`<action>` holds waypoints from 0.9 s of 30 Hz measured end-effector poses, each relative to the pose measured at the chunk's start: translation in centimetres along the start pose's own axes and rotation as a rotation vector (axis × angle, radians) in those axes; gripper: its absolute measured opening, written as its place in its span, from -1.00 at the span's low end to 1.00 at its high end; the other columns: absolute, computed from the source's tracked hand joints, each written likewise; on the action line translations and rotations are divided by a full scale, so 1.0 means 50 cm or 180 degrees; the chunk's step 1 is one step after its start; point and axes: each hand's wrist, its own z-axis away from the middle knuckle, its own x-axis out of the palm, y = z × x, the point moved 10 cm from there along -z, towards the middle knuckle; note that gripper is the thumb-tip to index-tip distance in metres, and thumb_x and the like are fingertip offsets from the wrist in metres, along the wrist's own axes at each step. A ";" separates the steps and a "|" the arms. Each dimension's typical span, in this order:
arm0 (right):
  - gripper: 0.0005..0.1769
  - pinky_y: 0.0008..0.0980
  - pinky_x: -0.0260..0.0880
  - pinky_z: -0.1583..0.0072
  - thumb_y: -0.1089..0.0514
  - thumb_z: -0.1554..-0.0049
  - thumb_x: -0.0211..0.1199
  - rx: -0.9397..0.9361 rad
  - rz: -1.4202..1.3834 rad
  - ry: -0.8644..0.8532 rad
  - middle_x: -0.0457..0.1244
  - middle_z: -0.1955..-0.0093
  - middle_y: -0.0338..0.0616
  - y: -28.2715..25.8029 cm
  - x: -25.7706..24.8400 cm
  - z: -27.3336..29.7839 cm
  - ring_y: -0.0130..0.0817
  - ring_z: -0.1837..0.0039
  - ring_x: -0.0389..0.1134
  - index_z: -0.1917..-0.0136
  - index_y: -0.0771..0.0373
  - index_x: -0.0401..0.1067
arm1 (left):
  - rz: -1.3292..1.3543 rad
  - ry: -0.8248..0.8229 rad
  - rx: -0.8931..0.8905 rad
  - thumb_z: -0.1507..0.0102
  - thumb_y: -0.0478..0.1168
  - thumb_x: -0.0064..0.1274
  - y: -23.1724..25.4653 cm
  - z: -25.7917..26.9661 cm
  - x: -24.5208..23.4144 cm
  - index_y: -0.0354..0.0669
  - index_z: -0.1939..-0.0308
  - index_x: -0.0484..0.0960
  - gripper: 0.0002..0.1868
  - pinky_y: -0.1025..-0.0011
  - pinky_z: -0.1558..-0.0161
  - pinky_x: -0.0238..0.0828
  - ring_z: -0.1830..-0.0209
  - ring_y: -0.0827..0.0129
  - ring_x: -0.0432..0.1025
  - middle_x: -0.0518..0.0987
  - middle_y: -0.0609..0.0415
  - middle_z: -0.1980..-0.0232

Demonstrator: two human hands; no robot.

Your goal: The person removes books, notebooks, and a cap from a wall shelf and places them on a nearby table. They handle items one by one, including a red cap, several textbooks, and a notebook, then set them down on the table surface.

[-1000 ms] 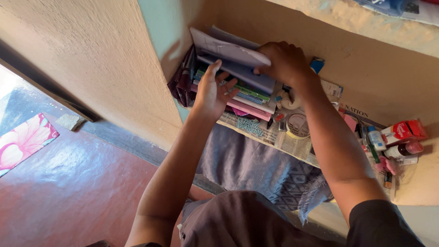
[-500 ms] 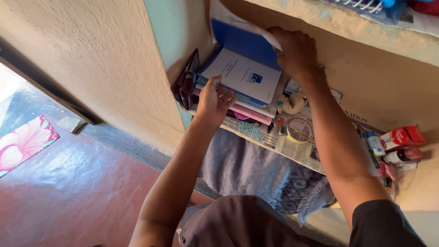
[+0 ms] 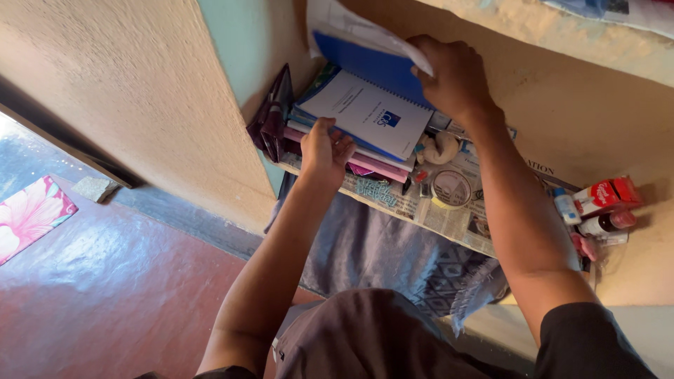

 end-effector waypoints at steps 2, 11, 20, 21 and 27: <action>-0.61 -0.07 0.50 -0.07 0.22 -0.18 0.35 0.0038 -0.0080 -0.0210 0.44 0.07 0.02 -0.005 0.017 0.002 -0.06 0.06 0.50 -0.28 0.10 0.51 | -0.0220 -0.0084 0.0087 -0.26 -0.22 0.09 0.007 0.005 0.014 -0.33 0.03 0.45 -0.71 0.15 0.02 0.65 0.26 0.22 0.46 0.41 -0.08 0.08; -0.57 -0.07 0.49 -0.08 0.27 -0.11 0.32 -0.0001 -0.0193 -0.0185 0.45 0.04 0.00 -0.031 0.006 0.013 -0.04 0.02 0.50 -0.26 0.09 0.55 | -0.0928 -0.0213 0.0213 -0.23 -0.40 0.09 0.006 0.010 0.026 -0.42 0.12 0.44 -0.79 0.29 0.14 0.70 0.26 0.17 0.59 0.56 -0.19 0.14; -0.55 -0.10 0.53 -0.11 0.17 -0.17 0.27 0.0139 -0.0163 -0.1314 0.46 0.01 -0.16 -0.090 0.077 0.086 -0.18 0.13 0.51 -0.33 -0.07 0.49 | 0.0261 -0.1219 0.0269 -0.33 -0.36 -0.04 -0.015 0.002 0.055 -0.49 0.01 0.40 -0.78 0.05 -0.10 0.67 0.08 0.06 0.57 0.53 -0.23 0.01; -0.54 -0.10 0.53 -0.12 0.20 -0.16 0.25 -0.0030 -0.0167 -0.1182 0.45 -0.04 -0.14 -0.114 0.069 0.094 -0.17 0.08 0.51 -0.33 -0.04 0.49 | 0.0319 -0.1204 0.0129 -0.34 -0.30 -0.07 -0.018 -0.005 0.052 -0.49 -0.01 0.43 -0.74 0.06 -0.11 0.65 0.06 0.05 0.59 0.55 -0.24 -0.01; -0.51 -0.15 0.48 -0.19 -0.03 -0.20 0.23 -0.0165 -0.0047 -0.1548 0.41 -0.15 -0.03 -0.209 0.091 0.152 -0.08 -0.08 0.49 -0.39 0.02 0.39 | 0.1087 -0.1767 -0.0270 -0.41 0.13 -0.29 -0.019 0.045 0.065 -0.32 -0.15 0.49 -0.43 -0.03 -0.12 0.55 -0.04 0.03 0.56 0.60 -0.19 -0.08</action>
